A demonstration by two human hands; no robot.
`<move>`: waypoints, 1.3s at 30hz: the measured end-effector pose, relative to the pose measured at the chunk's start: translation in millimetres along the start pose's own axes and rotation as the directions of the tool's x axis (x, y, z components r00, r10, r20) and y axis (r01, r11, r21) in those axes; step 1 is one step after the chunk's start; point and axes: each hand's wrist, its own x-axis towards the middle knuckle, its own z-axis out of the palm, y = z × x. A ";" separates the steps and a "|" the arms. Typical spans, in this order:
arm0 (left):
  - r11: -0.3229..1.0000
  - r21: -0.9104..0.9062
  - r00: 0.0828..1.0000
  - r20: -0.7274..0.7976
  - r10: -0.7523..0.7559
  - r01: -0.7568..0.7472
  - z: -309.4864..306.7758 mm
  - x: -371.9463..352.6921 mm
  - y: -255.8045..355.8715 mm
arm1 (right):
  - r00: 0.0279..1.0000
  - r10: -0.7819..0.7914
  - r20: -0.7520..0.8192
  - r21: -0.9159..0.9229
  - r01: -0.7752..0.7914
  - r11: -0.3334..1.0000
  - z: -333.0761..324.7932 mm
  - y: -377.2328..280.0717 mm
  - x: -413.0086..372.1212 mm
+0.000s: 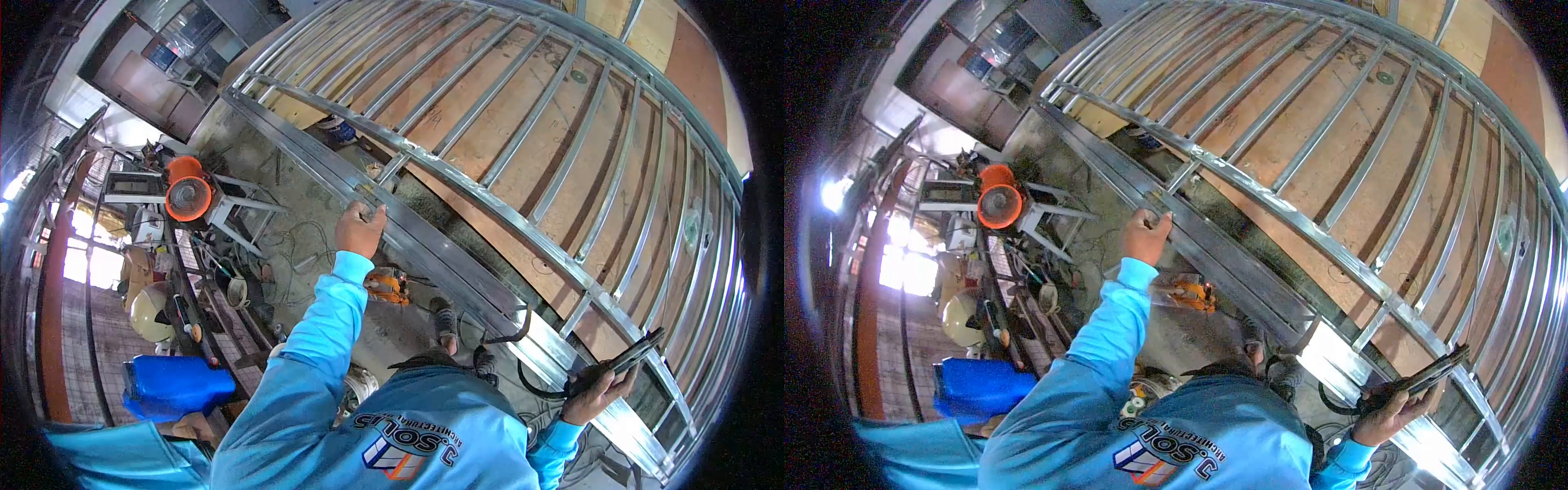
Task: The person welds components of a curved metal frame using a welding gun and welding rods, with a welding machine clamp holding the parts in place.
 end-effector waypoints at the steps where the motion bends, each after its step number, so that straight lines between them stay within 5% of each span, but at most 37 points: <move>1: 1.000 0.000 1.000 -0.016 0.014 -0.014 0.9 0.5 -1.6 | 1.000 -0.009 -0.005 -0.012 0.009 1.000 0.8 0.0 0.7; 33: 0.998 -0.069 0.996 -0.093 0.000 -0.006 1.0 -5.3 1.6 | 0.999 -0.018 -0.028 -0.059 0.016 0.998 5.1 2.0 1.6; 36: 0.999 -0.020 0.998 0.058 -0.033 0.034 -7.6 1.0 1.5 | 1.000 0.010 0.000 0.007 -0.010 1.000 -2.6 7.6 0.5; 38: 0.983 -0.069 0.980 -0.114 0.163 -0.172 -1.4 -0.1 -2.9 | 0.997 -0.068 -0.027 -0.093 0.065 0.994 -20.5 40.2 4.5; 39: 0.982 -0.106 0.987 -0.034 0.156 -0.158 0.3 0.9 -5.3 | 0.995 -0.103 -0.013 -0.106 0.101 0.989 -25.9 42.9 7.7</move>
